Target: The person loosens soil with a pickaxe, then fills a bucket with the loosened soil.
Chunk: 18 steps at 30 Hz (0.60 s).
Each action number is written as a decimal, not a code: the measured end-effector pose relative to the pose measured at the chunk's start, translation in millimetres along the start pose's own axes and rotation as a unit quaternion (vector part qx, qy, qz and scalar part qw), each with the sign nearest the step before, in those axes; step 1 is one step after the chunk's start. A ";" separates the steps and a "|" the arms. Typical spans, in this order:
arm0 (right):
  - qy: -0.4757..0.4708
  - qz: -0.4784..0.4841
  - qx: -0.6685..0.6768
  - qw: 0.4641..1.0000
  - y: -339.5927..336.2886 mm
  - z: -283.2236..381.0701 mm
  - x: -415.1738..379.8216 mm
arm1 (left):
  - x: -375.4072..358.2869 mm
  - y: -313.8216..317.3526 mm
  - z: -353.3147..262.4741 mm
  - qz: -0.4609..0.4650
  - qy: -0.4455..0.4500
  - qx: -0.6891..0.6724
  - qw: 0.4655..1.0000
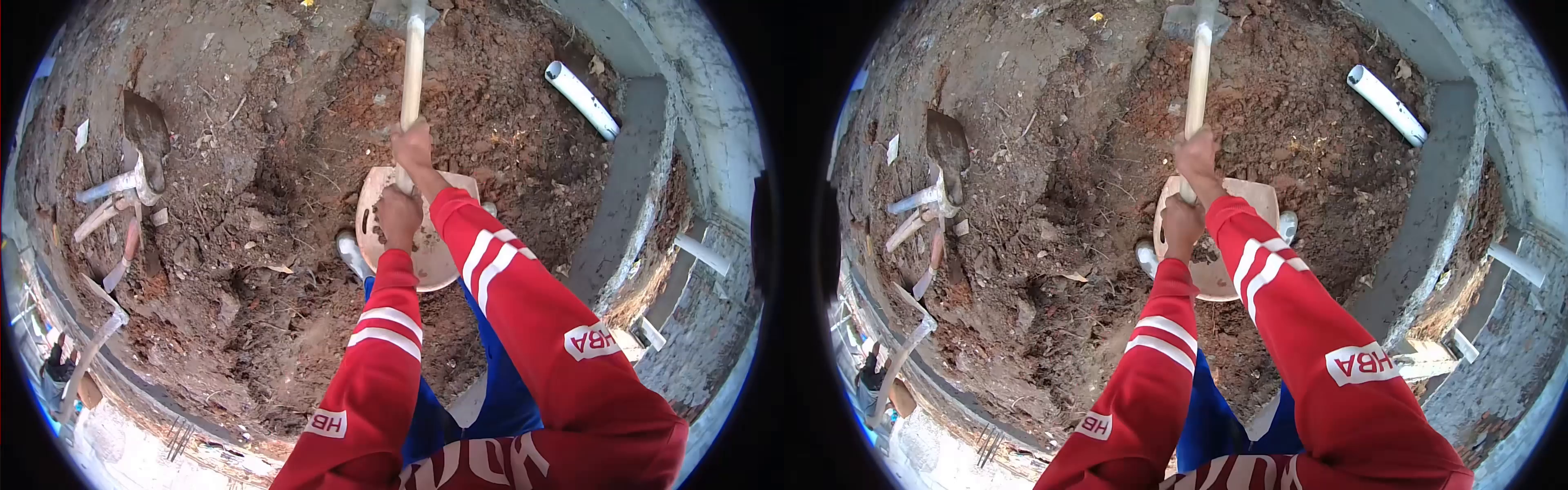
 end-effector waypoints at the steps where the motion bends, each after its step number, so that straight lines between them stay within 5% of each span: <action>1: -0.033 -0.004 0.026 0.999 4.5 -8.9 -16.2 | -17.6 6.1 7.8 -0.019 0.041 0.035 0.998; 3: -0.030 0.028 0.017 0.999 4.0 -23.6 -55.0 | -60.5 10.3 28.5 -0.027 0.025 -0.007 0.999; 5: 0.066 0.085 0.169 0.980 -12.5 -11.0 -110.8 | -122.5 -23.8 12.9 0.054 -0.038 -0.125 0.990; 6: 0.093 0.122 0.258 0.954 -18.6 -5.7 -131.2 | -151.0 -9.8 35.9 0.022 0.003 -0.158 0.987; 8: 0.178 0.153 0.367 0.900 -10.8 -17.5 -170.9 | -213.3 -26.1 56.9 0.163 -0.110 -0.191 0.962; 11: 0.342 0.120 0.366 0.857 20.0 -65.6 -251.8 | -279.9 -83.8 84.8 0.182 -0.048 -0.111 0.976; 14: 0.306 0.064 0.448 0.838 14.8 -37.5 -316.0 | -302.9 -101.7 150.8 0.219 -0.020 0.022 0.975; 15: 0.249 0.030 0.477 0.842 -0.7 -2.0 -322.3 | -297.4 -108.4 155.8 0.166 0.018 0.020 0.986; 18: 0.033 -0.010 0.507 0.861 -79.2 102.7 -307.8 | -238.6 -137.4 67.1 0.121 0.177 -0.046 0.976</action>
Point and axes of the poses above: each hand's wrist, its own x-axis towards the middle knuckle, its own y-axis out of the palm, z = x × y, the point moved 6 cm from there along x, towards the middle knuckle, and after that the axes turned 10 degrees about z, right-handed, at the moved point
